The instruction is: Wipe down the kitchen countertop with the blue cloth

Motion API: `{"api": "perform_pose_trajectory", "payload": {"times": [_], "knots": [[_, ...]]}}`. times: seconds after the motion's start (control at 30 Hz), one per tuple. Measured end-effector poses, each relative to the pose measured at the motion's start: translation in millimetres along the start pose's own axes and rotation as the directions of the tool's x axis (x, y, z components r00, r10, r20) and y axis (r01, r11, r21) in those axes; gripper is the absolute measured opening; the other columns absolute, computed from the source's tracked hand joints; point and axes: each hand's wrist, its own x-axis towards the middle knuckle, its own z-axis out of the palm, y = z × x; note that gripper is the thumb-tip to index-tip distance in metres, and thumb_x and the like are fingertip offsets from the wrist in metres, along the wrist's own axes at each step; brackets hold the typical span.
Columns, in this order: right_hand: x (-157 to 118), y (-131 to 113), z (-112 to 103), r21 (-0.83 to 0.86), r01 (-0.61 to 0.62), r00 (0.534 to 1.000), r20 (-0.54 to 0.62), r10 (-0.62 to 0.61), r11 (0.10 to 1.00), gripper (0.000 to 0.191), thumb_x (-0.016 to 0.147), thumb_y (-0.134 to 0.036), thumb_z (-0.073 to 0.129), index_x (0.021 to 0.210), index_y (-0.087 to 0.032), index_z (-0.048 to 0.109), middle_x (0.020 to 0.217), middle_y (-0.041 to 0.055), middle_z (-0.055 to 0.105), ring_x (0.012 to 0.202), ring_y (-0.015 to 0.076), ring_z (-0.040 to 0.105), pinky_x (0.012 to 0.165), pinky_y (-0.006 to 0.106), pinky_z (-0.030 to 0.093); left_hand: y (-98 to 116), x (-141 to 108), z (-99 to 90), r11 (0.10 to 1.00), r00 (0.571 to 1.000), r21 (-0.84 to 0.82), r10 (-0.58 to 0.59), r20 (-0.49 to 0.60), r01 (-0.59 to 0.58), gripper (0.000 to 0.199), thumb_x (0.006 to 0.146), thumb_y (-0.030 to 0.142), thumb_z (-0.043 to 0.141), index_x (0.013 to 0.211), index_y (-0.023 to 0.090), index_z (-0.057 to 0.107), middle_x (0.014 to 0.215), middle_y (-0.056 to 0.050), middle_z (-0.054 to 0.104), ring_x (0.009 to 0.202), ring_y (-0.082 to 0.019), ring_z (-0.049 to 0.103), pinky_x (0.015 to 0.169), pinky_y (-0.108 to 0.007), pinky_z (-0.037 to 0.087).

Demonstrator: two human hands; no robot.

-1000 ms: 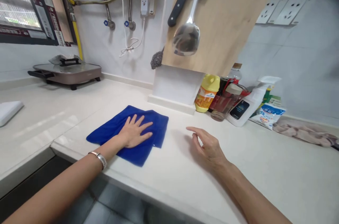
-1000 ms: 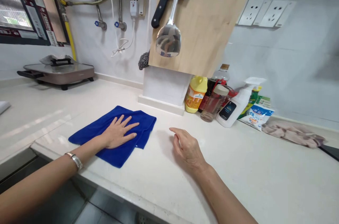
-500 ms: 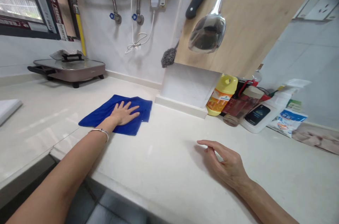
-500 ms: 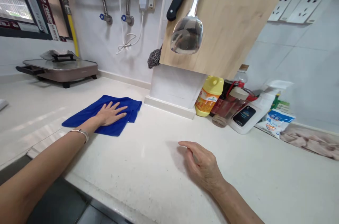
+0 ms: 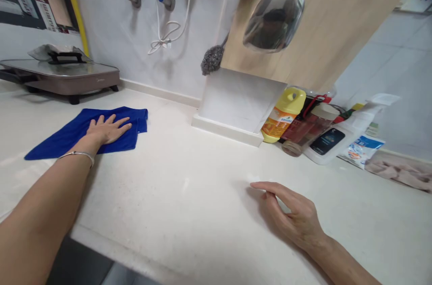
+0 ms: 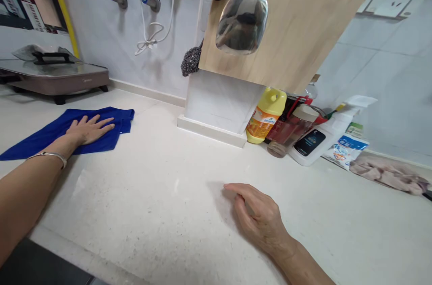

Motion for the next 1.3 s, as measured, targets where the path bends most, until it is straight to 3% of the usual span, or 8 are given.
{"api": "perform_pose_trajectory", "payload": {"times": [0.17, 0.37, 0.53, 0.7, 0.93, 1.1, 1.3], "knots": [[1, 4, -3, -0.007, 0.011, 1.0, 0.013, -0.011, 1.0, 0.032, 0.087, -0.012, 0.043, 0.107, -0.023, 0.064, 0.092, 0.0037, 0.071, 0.081, 0.0165, 0.069, 0.07, 0.027, 0.057, -7, -21, -7.1, 0.991, 0.992, 0.027, -0.129, -0.002, 0.129, 0.074, 0.086, 0.071, 0.016, 0.149, 0.033, 0.018, 0.159, -0.008, 0.008, 0.14, -0.046, 0.007, 0.109, -0.063, 0.007], [1, 10, -7, -0.032, 0.066, 0.997, 0.043, -0.064, 0.997, 0.029, 0.088, -0.015, 0.042, 0.105, -0.021, 0.064, 0.089, 0.0043, 0.071, 0.075, 0.0159, 0.068, 0.067, 0.028, 0.055, -3, -67, -11.2, 0.946, 0.946, 0.018, -0.323, -0.019, 0.323, 0.083, 0.08, 0.076, 0.013, 0.15, 0.031, 0.019, 0.159, -0.009, 0.008, 0.139, -0.048, 0.007, 0.107, -0.067, 0.007], [4, 11, -12, -0.125, 0.129, 0.992, 0.029, -0.126, 0.984, 0.029, 0.087, -0.014, 0.04, 0.102, -0.018, 0.064, 0.086, 0.0035, 0.072, 0.057, 0.0119, 0.063, 0.054, 0.023, 0.048, 9, -108, -12.6, 0.934, 0.933, -0.013, -0.358, -0.019, 0.358, 0.089, 0.079, 0.077, 0.015, 0.149, 0.023, 0.023, 0.158, -0.015, 0.009, 0.137, -0.054, 0.005, 0.101, -0.074, 0.008], [9, 8, -25, -0.255, 0.095, 0.995, 0.007, -0.096, 0.962, 0.032, 0.086, -0.014, 0.038, 0.102, -0.017, 0.066, 0.092, 0.0042, 0.073, 0.063, 0.0135, 0.064, 0.056, 0.023, 0.046, 31, -141, -13.6, 0.931, 0.93, -0.009, -0.366, -0.021, 0.366, 0.093, 0.078, 0.077, 0.016, 0.148, 0.016, 0.027, 0.155, -0.023, 0.014, 0.134, -0.059, 0.008, 0.095, -0.078, 0.014], [15, -3, -40, -0.31, -0.044, 0.999, -0.027, 0.038, 0.95, 0.033, 0.086, -0.016, 0.041, 0.107, -0.017, 0.066, 0.1, 0.0066, 0.072, 0.078, 0.0171, 0.066, 0.06, 0.024, 0.044, 76, -182, 0.2, 0.959, 0.965, 0.108, -0.257, -0.05, 0.261, 0.096, 0.076, 0.078, 0.009, 0.149, 0.019, 0.026, 0.152, -0.027, 0.02, 0.134, -0.058, 0.016, 0.096, -0.075, 0.018], [18, -11, -44, -0.335, -0.088, 0.994, 0.024, 0.102, 0.938, 0.034, 0.086, -0.015, 0.041, 0.109, -0.018, 0.066, 0.102, 0.0054, 0.071, 0.079, 0.0168, 0.066, 0.06, 0.024, 0.042, 123, -225, 7.9, 0.965, 0.991, 0.227, -0.119, -0.061, 0.13, 0.078, 0.085, 0.067, 0.014, 0.15, 0.025, 0.023, 0.152, -0.023, 0.025, 0.134, -0.054, 0.024, 0.099, -0.068, 0.023], [20, -15, -46, -0.373, -0.122, 0.974, 0.131, 0.182, 0.92, 0.035, 0.088, -0.016, 0.041, 0.113, -0.019, 0.065, 0.107, 0.0064, 0.07, 0.084, 0.0185, 0.066, 0.064, 0.025, 0.043, 181, -275, 19.0, 0.929, 0.987, 0.346, 0.154, -0.048, -0.128, 0.072, 0.089, 0.062, 0.021, 0.15, 0.024, 0.018, 0.152, -0.024, 0.025, 0.135, -0.052, 0.024, 0.102, -0.064, 0.024]]}}
